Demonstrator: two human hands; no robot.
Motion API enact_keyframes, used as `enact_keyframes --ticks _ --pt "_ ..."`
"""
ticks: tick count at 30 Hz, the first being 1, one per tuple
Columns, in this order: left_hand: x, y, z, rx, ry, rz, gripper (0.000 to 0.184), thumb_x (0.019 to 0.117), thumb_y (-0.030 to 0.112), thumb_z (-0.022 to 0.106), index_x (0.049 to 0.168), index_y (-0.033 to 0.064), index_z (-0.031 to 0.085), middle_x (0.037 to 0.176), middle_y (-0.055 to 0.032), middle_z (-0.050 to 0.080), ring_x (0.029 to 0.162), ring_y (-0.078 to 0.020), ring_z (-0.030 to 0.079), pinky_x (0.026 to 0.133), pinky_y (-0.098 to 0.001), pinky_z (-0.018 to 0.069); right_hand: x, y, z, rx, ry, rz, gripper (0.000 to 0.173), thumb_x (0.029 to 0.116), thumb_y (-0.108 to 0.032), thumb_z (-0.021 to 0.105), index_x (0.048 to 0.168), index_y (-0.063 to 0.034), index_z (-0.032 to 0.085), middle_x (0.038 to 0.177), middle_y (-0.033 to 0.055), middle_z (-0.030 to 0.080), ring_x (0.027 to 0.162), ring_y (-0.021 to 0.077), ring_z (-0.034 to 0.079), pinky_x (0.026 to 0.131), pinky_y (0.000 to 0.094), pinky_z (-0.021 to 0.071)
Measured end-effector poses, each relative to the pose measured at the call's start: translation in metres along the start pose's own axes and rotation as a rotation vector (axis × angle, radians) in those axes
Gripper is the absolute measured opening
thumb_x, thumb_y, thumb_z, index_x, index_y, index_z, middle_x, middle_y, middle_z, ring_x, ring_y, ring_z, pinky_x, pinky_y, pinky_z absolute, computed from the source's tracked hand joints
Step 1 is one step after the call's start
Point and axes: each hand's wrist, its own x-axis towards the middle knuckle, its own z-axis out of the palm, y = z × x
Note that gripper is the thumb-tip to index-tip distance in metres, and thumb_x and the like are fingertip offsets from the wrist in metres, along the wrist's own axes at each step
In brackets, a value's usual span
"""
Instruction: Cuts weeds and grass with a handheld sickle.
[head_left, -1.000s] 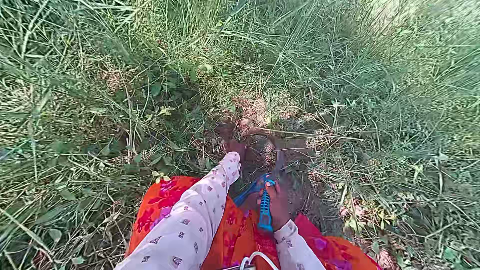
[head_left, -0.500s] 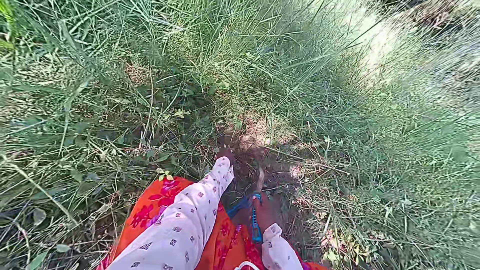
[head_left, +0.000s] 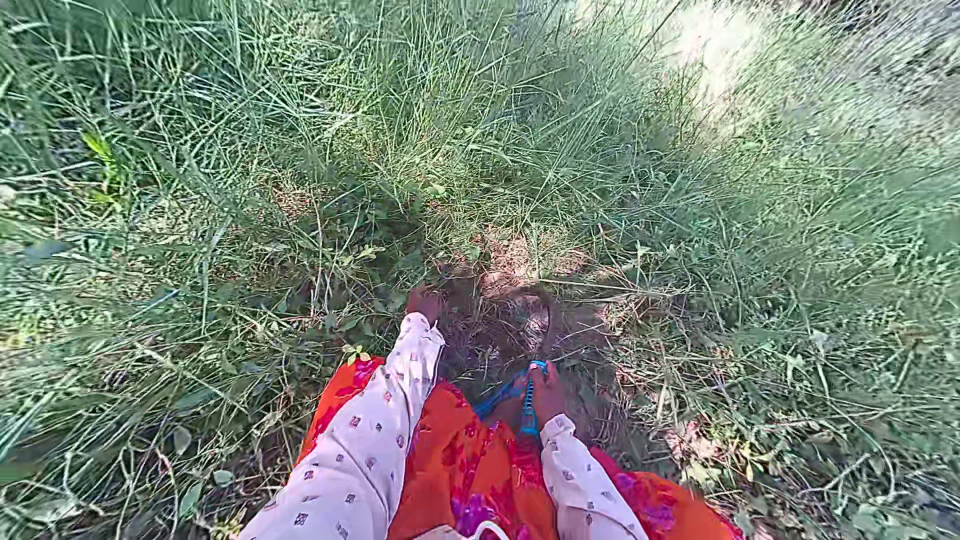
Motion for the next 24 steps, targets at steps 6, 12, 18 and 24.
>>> enact_keyframes --ticks 6,12,18,24 --pt "-0.030 -0.015 -0.003 0.417 -0.037 0.075 0.051 0.1022 0.021 0.059 0.150 0.0070 0.050 0.152 -0.0236 0.050 0.144 -0.0387 0.045 0.120 -0.0549 0.0339 0.027 -0.004 0.002 0.031 -0.091 0.141 0.046 0.1121 -0.020 0.044 0.151 0.0029 0.039 0.111 0.0256 0.063 0.082 0.0297 0.065 0.076 0.0440 0.0557" --pt "-0.064 -0.010 0.008 0.594 0.033 0.123 0.061 0.0999 0.022 0.062 0.154 0.0023 0.042 0.160 -0.0272 0.037 0.150 -0.0447 0.031 0.123 -0.0554 0.0280 -0.028 -0.022 0.011 -0.058 -0.446 0.241 0.039 0.1134 -0.023 0.040 0.145 -0.0013 0.045 0.097 0.0138 0.061 0.070 0.0193 0.061 0.066 0.0343 0.0538" --pt "-0.076 -0.015 0.003 0.560 0.078 0.180 0.058 0.0993 0.020 0.063 0.153 0.0079 0.046 0.163 -0.0230 0.034 0.153 -0.0429 0.026 0.124 -0.0542 0.0242 -0.033 -0.034 0.002 -0.023 -0.315 0.095 0.046 0.1126 -0.022 0.043 0.153 -0.0009 0.036 0.104 0.0181 0.062 0.072 0.0224 0.063 0.066 0.0363 0.0560" --pt "-0.092 -0.009 0.011 0.789 -0.052 0.163 0.062 0.0956 0.017 0.067 0.153 0.0122 0.047 0.167 -0.0182 0.027 0.154 -0.0422 0.022 0.120 -0.0600 0.0301 0.032 0.011 0.000 -0.020 -0.158 0.032 0.054 0.1123 -0.027 0.044 0.158 -0.0020 0.031 0.123 0.0286 0.062 0.093 0.0360 0.068 0.086 0.0501 0.0555"
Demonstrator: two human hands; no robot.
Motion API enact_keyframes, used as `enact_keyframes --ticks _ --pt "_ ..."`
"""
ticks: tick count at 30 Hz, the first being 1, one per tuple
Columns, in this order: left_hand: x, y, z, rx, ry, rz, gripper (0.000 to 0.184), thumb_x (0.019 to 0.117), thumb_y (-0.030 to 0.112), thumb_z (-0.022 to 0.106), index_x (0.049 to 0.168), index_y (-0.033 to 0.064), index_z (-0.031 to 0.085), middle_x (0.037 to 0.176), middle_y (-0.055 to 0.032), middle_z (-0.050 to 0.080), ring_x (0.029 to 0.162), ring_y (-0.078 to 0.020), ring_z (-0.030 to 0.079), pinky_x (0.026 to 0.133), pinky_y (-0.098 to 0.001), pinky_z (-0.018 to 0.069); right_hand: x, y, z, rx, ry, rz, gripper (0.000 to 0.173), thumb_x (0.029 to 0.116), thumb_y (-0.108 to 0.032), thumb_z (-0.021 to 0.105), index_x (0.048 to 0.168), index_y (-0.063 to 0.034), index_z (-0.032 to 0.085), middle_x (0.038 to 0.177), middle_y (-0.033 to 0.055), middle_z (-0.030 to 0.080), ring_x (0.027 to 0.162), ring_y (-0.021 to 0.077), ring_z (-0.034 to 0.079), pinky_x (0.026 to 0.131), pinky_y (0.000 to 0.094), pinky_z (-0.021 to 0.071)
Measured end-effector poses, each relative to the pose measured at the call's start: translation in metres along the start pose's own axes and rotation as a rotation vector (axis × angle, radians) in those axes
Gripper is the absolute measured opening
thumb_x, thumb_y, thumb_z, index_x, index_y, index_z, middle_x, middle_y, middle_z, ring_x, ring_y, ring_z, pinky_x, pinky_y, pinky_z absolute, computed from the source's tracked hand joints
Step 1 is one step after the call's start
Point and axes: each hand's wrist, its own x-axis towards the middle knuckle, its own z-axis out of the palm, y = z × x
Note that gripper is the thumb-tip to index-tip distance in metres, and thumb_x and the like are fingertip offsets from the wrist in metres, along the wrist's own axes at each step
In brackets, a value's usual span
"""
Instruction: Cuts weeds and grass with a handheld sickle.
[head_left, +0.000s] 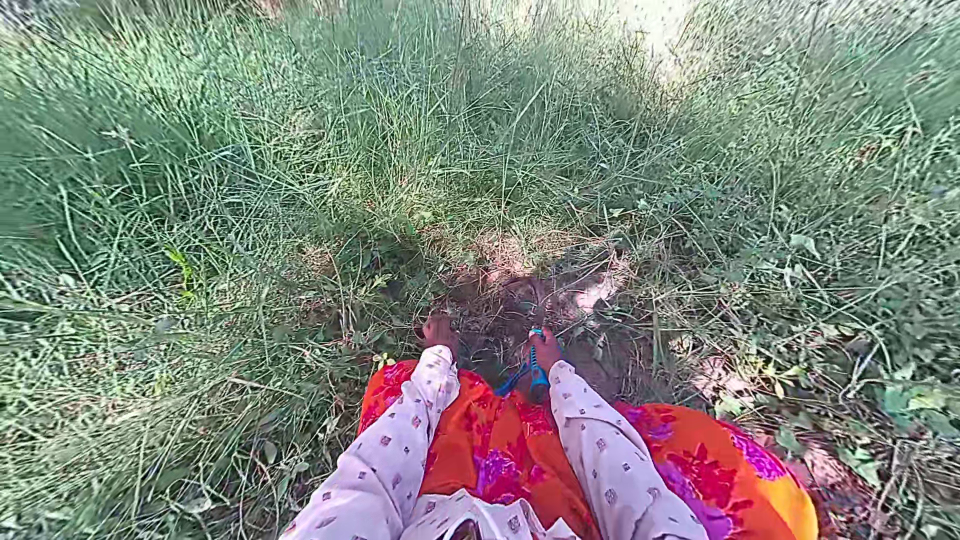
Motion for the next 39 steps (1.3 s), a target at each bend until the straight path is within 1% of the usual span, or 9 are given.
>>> enact_keyframes --ticks 7,13,18,21,23,31,33,36,39 --pt "0.000 0.000 0.012 0.148 0.006 0.170 0.049 0.0988 0.017 0.061 0.147 0.0152 0.056 0.163 -0.0146 0.037 0.152 -0.0385 0.030 0.121 -0.0543 0.0321 0.017 0.014 0.018 0.039 -0.116 0.084 0.053 0.1126 -0.027 0.043 0.157 -0.0008 0.034 0.131 0.0292 0.060 0.105 0.0372 0.068 0.092 0.0500 0.0554" --pt "-0.005 0.015 0.014 0.285 -0.082 0.193 0.046 0.1014 0.012 0.055 0.147 0.0136 0.056 0.164 -0.0127 0.037 0.153 -0.0362 0.028 0.123 -0.0519 0.0276 0.008 -0.004 0.015 0.002 -0.220 0.173 0.054 0.1132 -0.027 0.040 0.161 -0.0069 0.025 0.123 0.0236 0.061 0.094 0.0302 0.068 0.083 0.0445 0.0565" --pt "-0.002 0.018 0.013 0.278 -0.096 0.186 0.049 0.1013 0.014 0.057 0.150 0.0127 0.052 0.165 -0.0147 0.034 0.153 -0.0390 0.028 0.121 -0.0555 0.0304 -0.027 -0.042 -0.015 0.001 -0.409 0.127 0.043 0.1126 -0.024 0.043 0.151 -0.0049 0.038 0.100 0.0138 0.058 0.069 0.0193 0.060 0.064 0.0336 0.0538" --pt "0.001 0.016 0.014 0.226 -0.101 0.185 0.048 0.1015 0.015 0.058 0.149 0.0114 0.053 0.164 -0.0145 0.035 0.152 -0.0373 0.030 0.121 -0.0530 0.0306 -0.034 -0.045 0.006 -0.193 -0.257 -0.014 0.051 0.1097 -0.026 0.050 0.154 -0.0032 0.038 0.126 0.0234 0.062 0.097 0.0309 0.068 0.086 0.0463 0.0568" --pt "0.000 0.014 0.015 0.232 -0.100 0.185 0.049 0.1010 0.015 0.059 0.149 0.0113 0.053 0.164 -0.0136 0.036 0.151 -0.0365 0.033 0.121 -0.0515 0.0318 -0.030 -0.037 0.025 -0.254 -0.163 -0.035 0.063 0.1077 -0.028 0.054 0.160 -0.0040 0.029 0.144 0.0257 0.056 0.127 0.0373 0.060 0.109 0.0527 0.0462" --pt "-0.005 0.012 0.015 0.248 -0.112 0.293 0.045 0.1013 0.012 0.057 0.146 0.0098 0.056 0.161 -0.0141 0.041 0.150 -0.0343 0.035 0.122 -0.0463 0.0307 -0.001 -0.026 0.014 -0.386 -0.281 0.134 0.064 0.1095 -0.026 0.048 0.164 -0.0061 0.019 0.146 0.0263 0.053 0.130 0.0367 0.058 0.109 0.0510 0.0467" --pt "-0.002 0.012 0.015 0.218 -0.093 0.305 0.044 0.1012 0.011 0.057 0.145 0.0077 0.057 0.160 -0.0146 0.042 0.150 -0.0338 0.036 0.124 -0.0433 0.0288 -0.020 -0.052 -0.002 -0.371 -0.329 0.133 0.061 0.1089 -0.025 0.050 0.161 -0.0046 0.025 0.142 0.0260 0.055 0.122 0.0355 0.062 0.102 0.0493 0.0508" --pt "0.003 0.010 0.017 0.187 -0.077 0.329 0.045 0.1014 0.011 0.056 0.146 0.0095 0.056 0.158 -0.0144 0.045 0.149 -0.0341 0.037 0.124 -0.0439 0.0290 -0.040 -0.060 -0.006 -0.236 -0.348 0.021 0.053 0.1093 -0.024 0.052 0.155 -0.0034 0.034 0.116 0.0222 0.061 0.085 0.0281 0.067 0.077 0.0424 0.0573" --pt "-0.001 0.013 0.020 0.118 -0.067 0.380 0.044 0.1007 0.009 0.056 0.145 0.0074 0.057 0.156 -0.0188 0.046 0.147 -0.0368 0.040 0.123 -0.0473 0.0308 -0.035 -0.057 0.013 -0.367 -0.195 -0.087 0.061 0.1081 -0.028 0.051 0.161 -0.0088 0.028 0.138 0.0237 0.060 0.119 0.0364 0.065 0.102 0.0532 0.0508"
